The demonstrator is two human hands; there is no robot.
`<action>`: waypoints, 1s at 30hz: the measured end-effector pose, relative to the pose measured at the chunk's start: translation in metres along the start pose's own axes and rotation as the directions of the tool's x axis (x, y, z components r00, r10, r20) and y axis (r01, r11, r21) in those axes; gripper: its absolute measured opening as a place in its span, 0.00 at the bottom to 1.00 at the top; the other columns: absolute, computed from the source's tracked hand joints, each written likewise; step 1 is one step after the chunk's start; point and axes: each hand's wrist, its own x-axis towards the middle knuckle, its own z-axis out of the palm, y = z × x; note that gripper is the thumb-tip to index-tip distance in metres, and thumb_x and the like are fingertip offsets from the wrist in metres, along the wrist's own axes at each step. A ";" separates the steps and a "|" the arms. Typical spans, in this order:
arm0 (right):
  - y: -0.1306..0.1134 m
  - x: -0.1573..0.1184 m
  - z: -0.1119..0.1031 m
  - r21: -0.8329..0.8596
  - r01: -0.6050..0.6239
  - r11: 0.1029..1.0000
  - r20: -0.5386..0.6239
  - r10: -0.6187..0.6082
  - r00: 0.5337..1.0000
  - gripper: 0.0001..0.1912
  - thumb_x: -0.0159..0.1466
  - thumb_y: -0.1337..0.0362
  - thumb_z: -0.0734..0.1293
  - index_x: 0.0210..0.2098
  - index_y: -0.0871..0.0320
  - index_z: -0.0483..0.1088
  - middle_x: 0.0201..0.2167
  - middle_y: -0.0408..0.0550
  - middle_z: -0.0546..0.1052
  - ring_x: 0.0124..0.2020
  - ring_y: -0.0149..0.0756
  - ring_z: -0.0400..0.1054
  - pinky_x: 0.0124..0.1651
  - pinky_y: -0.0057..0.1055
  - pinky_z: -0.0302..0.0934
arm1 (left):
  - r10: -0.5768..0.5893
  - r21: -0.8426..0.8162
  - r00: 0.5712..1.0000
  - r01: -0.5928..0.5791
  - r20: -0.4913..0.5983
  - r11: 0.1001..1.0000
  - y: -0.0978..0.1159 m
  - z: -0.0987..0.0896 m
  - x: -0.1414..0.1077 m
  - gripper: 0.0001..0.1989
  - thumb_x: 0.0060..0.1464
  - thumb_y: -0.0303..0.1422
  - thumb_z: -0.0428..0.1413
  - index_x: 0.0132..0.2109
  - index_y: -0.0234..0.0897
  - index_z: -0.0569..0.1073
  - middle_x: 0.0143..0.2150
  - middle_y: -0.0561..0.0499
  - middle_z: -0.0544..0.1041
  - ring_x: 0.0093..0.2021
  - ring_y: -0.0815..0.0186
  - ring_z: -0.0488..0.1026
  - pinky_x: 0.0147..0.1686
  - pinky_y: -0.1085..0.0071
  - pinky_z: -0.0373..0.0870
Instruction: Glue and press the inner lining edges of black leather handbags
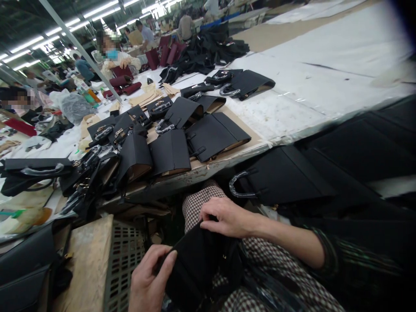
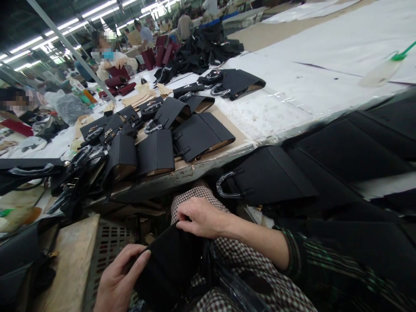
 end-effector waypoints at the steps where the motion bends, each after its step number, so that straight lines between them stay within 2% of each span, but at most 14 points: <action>1: 0.000 0.000 0.001 0.001 -0.008 1.000 -0.008 0.008 1.000 0.05 0.63 0.64 0.68 0.31 0.59 0.71 0.30 0.43 0.75 0.34 0.33 0.67 0.38 0.29 0.54 | -0.009 0.010 1.000 0.009 0.002 1.000 0.000 0.001 0.000 0.12 0.57 0.43 0.57 0.35 0.39 0.75 0.34 0.54 0.73 0.36 0.68 0.69 0.39 0.76 0.61; 8: -0.005 0.003 0.006 -0.003 -0.121 0.993 -0.050 0.121 0.991 0.03 0.57 0.67 0.69 0.27 0.58 0.71 0.27 0.41 0.75 0.32 0.32 0.66 0.36 0.29 0.51 | -0.146 -0.032 0.989 0.147 0.026 0.989 -0.002 0.004 0.008 0.17 0.55 0.47 0.58 0.31 0.37 0.74 0.29 0.55 0.67 0.31 0.69 0.62 0.32 0.76 0.58; 13: -0.002 0.001 0.009 -0.012 -0.165 0.986 -0.090 0.163 0.982 0.04 0.56 0.67 0.69 0.26 0.59 0.70 0.26 0.42 0.75 0.31 0.33 0.66 0.36 0.28 0.52 | -0.070 -0.017 0.977 0.075 0.199 0.997 -0.006 -0.015 0.017 0.12 0.54 0.43 0.60 0.35 0.38 0.78 0.34 0.52 0.73 0.36 0.66 0.68 0.37 0.75 0.62; 15: 0.000 -0.001 0.010 0.005 -0.158 0.987 -0.096 0.158 0.983 0.04 0.56 0.67 0.69 0.26 0.59 0.70 0.26 0.41 0.75 0.31 0.32 0.66 0.36 0.28 0.53 | -0.054 0.017 0.973 0.052 0.224 0.999 -0.008 -0.018 0.017 0.12 0.54 0.42 0.60 0.35 0.38 0.78 0.34 0.52 0.73 0.36 0.66 0.68 0.36 0.75 0.62; 18: 0.001 -0.003 0.009 0.033 -0.151 0.988 -0.092 0.153 0.984 0.04 0.56 0.68 0.69 0.26 0.59 0.70 0.25 0.41 0.74 0.30 0.31 0.66 0.36 0.27 0.54 | -0.054 0.006 0.982 0.053 0.183 0.999 -0.008 -0.014 0.013 0.14 0.55 0.43 0.60 0.31 0.37 0.77 0.30 0.53 0.70 0.33 0.68 0.65 0.34 0.75 0.60; 23: -0.001 -0.006 0.008 0.021 -0.159 0.987 -0.094 0.160 0.983 0.03 0.56 0.68 0.69 0.26 0.59 0.70 0.26 0.41 0.75 0.31 0.31 0.67 0.37 0.28 0.55 | -0.205 -0.106 0.972 0.217 0.113 0.971 -0.011 -0.002 0.012 0.19 0.52 0.46 0.60 0.26 0.35 0.72 0.25 0.56 0.62 0.27 0.71 0.58 0.27 0.76 0.56; 25: -0.002 -0.007 0.007 0.004 -0.165 0.986 -0.093 0.165 0.982 0.03 0.56 0.68 0.69 0.26 0.59 0.70 0.26 0.41 0.75 0.31 0.32 0.67 0.37 0.28 0.55 | -0.154 -0.006 0.981 0.155 0.115 0.988 -0.013 -0.003 0.016 0.18 0.53 0.48 0.60 0.28 0.36 0.74 0.26 0.55 0.64 0.28 0.70 0.61 0.28 0.76 0.59; 27: -0.005 -0.007 0.007 -0.006 -0.181 0.983 -0.096 0.180 0.979 0.04 0.56 0.67 0.69 0.26 0.59 0.70 0.26 0.41 0.75 0.31 0.32 0.67 0.37 0.28 0.54 | -0.007 0.186 0.994 -0.014 0.110 0.982 -0.013 -0.003 0.022 0.15 0.54 0.48 0.59 0.35 0.40 0.79 0.30 0.54 0.70 0.32 0.67 0.68 0.33 0.74 0.64; 30: -0.011 -0.005 0.007 -0.005 -0.196 0.981 -0.098 0.195 0.976 0.04 0.56 0.68 0.69 0.26 0.59 0.70 0.26 0.41 0.75 0.31 0.32 0.66 0.37 0.28 0.54 | 0.231 0.470 0.965 -0.264 0.128 0.842 -0.009 0.005 0.028 0.15 0.59 0.46 0.55 0.49 0.47 0.78 0.40 0.52 0.77 0.42 0.62 0.73 0.42 0.70 0.68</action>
